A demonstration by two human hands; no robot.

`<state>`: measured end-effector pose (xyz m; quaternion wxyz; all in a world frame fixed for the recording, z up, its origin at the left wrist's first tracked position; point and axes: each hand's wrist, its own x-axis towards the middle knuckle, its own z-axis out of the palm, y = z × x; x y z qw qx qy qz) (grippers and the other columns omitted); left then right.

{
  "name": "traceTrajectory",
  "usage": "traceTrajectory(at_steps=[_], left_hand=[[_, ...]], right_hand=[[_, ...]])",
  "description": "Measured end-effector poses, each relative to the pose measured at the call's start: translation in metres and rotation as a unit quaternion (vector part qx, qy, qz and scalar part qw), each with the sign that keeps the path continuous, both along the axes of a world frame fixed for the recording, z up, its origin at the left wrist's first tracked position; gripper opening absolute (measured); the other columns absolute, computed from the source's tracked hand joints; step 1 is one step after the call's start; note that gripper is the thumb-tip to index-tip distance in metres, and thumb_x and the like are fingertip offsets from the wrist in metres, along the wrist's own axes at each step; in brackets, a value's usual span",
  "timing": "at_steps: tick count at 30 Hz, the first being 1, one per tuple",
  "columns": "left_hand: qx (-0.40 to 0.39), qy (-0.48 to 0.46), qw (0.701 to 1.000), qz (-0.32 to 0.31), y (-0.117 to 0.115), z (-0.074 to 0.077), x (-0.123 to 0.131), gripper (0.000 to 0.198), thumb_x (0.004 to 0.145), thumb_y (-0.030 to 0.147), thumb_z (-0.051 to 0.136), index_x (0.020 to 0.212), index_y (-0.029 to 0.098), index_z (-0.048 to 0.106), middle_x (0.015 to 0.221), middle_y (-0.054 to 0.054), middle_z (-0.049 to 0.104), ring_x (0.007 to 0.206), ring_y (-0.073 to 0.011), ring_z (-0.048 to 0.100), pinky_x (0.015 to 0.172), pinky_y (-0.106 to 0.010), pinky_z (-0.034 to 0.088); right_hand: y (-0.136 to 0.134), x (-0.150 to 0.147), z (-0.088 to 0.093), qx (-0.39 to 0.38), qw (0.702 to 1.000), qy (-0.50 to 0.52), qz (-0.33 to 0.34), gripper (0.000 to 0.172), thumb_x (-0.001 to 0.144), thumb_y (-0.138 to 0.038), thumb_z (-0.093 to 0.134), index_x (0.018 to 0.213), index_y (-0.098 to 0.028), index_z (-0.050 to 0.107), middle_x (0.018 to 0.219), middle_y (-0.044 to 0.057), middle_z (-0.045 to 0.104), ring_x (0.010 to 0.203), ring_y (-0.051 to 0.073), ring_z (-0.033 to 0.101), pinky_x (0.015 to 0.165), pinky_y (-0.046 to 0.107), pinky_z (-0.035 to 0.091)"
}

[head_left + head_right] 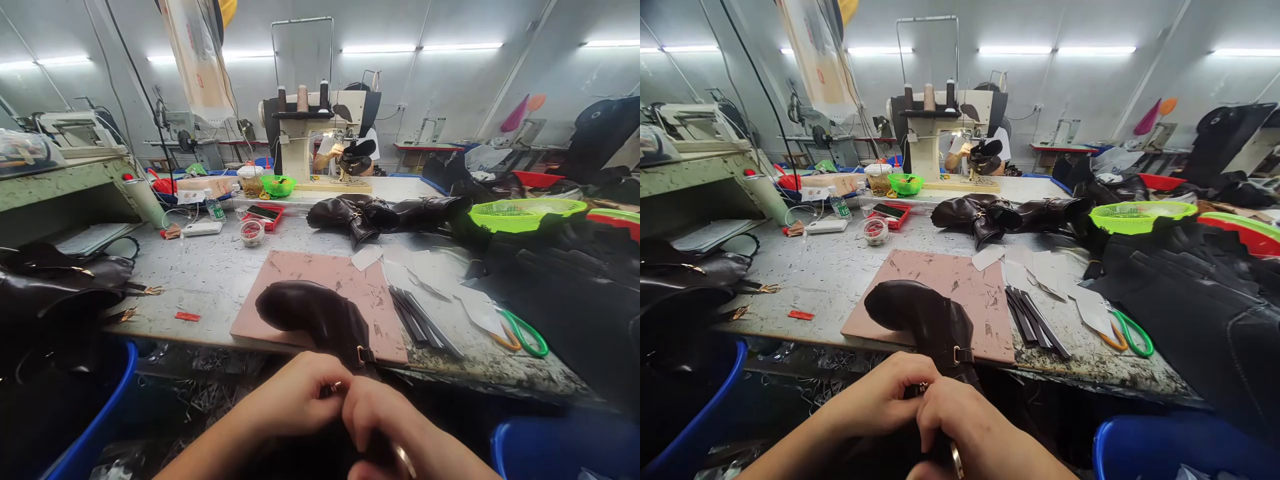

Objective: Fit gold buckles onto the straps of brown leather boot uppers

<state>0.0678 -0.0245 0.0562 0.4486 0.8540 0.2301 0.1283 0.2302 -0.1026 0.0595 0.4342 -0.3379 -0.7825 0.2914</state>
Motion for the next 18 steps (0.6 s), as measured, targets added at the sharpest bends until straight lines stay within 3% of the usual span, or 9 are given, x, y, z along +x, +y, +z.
traceTrajectory(at_steps=[2, 5, 8, 11, 15, 18], left_hand=[[-0.02, -0.025, 0.999, 0.009, 0.001, -0.001, -0.003, 0.019, 0.076, 0.013, 0.053, 0.086, 0.019, 0.068, 0.08, -0.002, 0.067, 0.074, -0.0144, 0.059, 0.067, -0.021, 0.044], [-0.112, -0.077, 0.989, 0.057, 0.004, -0.003, -0.006, 0.013, 0.073, 0.021, 0.061, 0.082, 0.017, 0.069, 0.073, -0.004, 0.066, 0.066, -0.0143, 0.059, 0.063, -0.023, 0.046], [-0.218, -0.092, 0.966, 0.106, 0.007, -0.004, -0.006, 0.013, 0.067, 0.026, 0.067, 0.073, 0.014, 0.069, 0.064, -0.003, 0.062, 0.055, -0.0116, 0.055, 0.052, -0.022, 0.046], [-0.279, -0.083, 0.946, 0.145, 0.007, -0.005, -0.003, 0.017, 0.063, 0.028, 0.069, 0.071, 0.013, 0.07, 0.063, -0.003, 0.059, 0.051, -0.0102, 0.051, 0.041, -0.018, 0.041], [-0.251, -0.075, 0.949, 0.176, 0.007, -0.003, 0.001, 0.014, 0.063, 0.026, 0.068, 0.069, 0.014, 0.07, 0.059, -0.001, 0.059, 0.048, -0.0091, 0.047, 0.041, -0.018, 0.038], [-0.183, -0.09, 0.962, 0.184, 0.006, -0.001, 0.001, 0.009, 0.064, 0.023, 0.068, 0.067, 0.014, 0.07, 0.06, -0.002, 0.062, 0.054, -0.0111, 0.052, 0.052, -0.022, 0.043]], right_hand=[[0.002, 0.007, -0.009, 0.003, 0.996, 0.06, -0.068, 0.006, 0.086, -0.023, 0.049, 0.08, -0.023, 0.051, 0.069, 0.002, 0.06, 0.062, 0.013, 0.059, 0.057, 0.023, 0.051], [0.008, 0.02, -0.021, 0.055, 0.981, 0.083, -0.167, 0.012, 0.083, -0.015, 0.05, 0.082, -0.024, 0.057, 0.075, 0.004, 0.065, 0.065, 0.015, 0.063, 0.055, 0.023, 0.053], [0.013, 0.031, -0.028, 0.136, 0.973, -0.031, -0.185, 0.012, 0.079, -0.016, 0.059, 0.088, -0.024, 0.064, 0.081, 0.005, 0.068, 0.067, 0.017, 0.065, 0.058, 0.025, 0.055], [0.016, 0.036, -0.032, 0.22, 0.947, -0.124, -0.196, 0.025, 0.079, -0.017, 0.06, 0.103, -0.024, 0.064, 0.088, 0.007, 0.07, 0.076, 0.019, 0.066, 0.066, 0.029, 0.056], [0.018, 0.035, -0.033, 0.306, 0.88, -0.215, -0.292, 0.024, 0.078, -0.013, 0.056, 0.097, -0.023, 0.067, 0.092, 0.008, 0.068, 0.083, 0.023, 0.062, 0.071, 0.037, 0.051], [0.021, 0.031, -0.029, 0.275, 0.887, -0.224, -0.297, 0.029, 0.08, -0.008, 0.049, 0.101, -0.019, 0.066, 0.081, 0.009, 0.067, 0.071, 0.02, 0.06, 0.062, 0.032, 0.051]])
